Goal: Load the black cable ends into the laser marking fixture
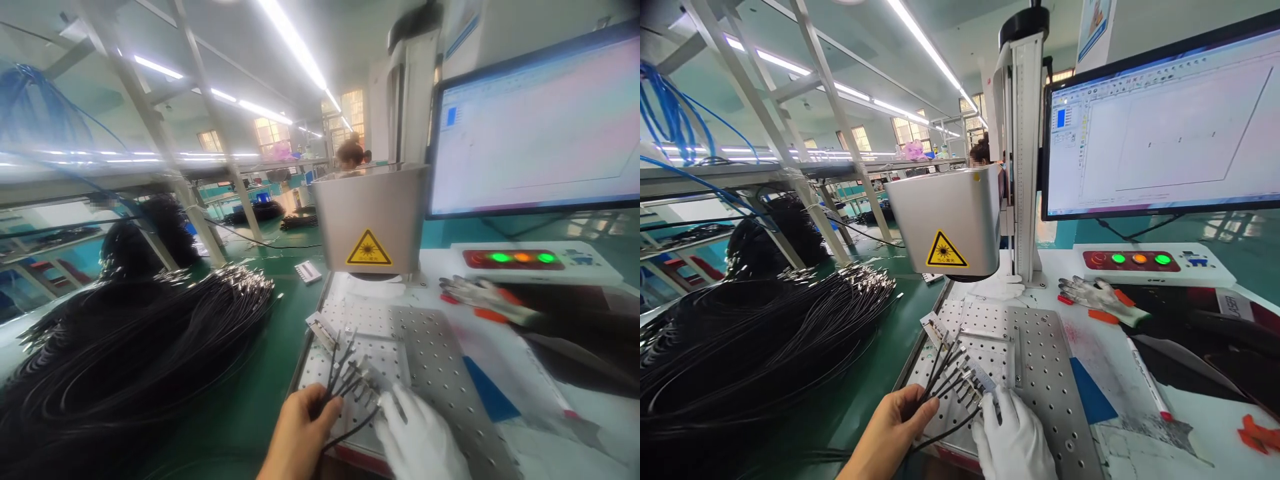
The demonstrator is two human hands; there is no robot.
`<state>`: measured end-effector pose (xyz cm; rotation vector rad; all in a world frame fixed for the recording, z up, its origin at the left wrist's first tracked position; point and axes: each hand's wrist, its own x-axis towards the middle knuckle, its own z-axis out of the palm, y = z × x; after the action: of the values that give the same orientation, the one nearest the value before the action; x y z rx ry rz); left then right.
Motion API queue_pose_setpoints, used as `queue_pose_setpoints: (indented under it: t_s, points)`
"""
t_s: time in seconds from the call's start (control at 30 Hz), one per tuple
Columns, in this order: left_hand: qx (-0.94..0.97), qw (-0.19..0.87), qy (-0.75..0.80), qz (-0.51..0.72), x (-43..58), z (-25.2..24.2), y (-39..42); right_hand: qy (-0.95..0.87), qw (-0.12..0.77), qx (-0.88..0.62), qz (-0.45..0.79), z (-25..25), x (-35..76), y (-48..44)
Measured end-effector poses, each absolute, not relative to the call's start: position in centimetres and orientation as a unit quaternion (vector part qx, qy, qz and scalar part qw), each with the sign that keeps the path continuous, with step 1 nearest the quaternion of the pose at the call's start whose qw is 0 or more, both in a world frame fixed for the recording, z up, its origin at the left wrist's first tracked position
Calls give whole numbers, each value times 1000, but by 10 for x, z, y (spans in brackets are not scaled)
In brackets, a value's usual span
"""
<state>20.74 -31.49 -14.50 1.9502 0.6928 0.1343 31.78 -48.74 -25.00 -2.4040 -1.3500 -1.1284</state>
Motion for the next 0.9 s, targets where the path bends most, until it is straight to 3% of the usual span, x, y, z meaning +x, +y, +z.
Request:
queue_pose_setpoints:
  t_s: [0.27,0.57,0.9]
  points:
    - [811,499,298,65,221,-143,-326,-461,99,-791,-391,-264,324,-489]
    - [872,342,350,11,220,-139,-338,-464,110,-801,-362,-261,321,-489]
    - [888,283,362,-17,222,-133,-334,-450,130,-807,-358,-255,317,-486]
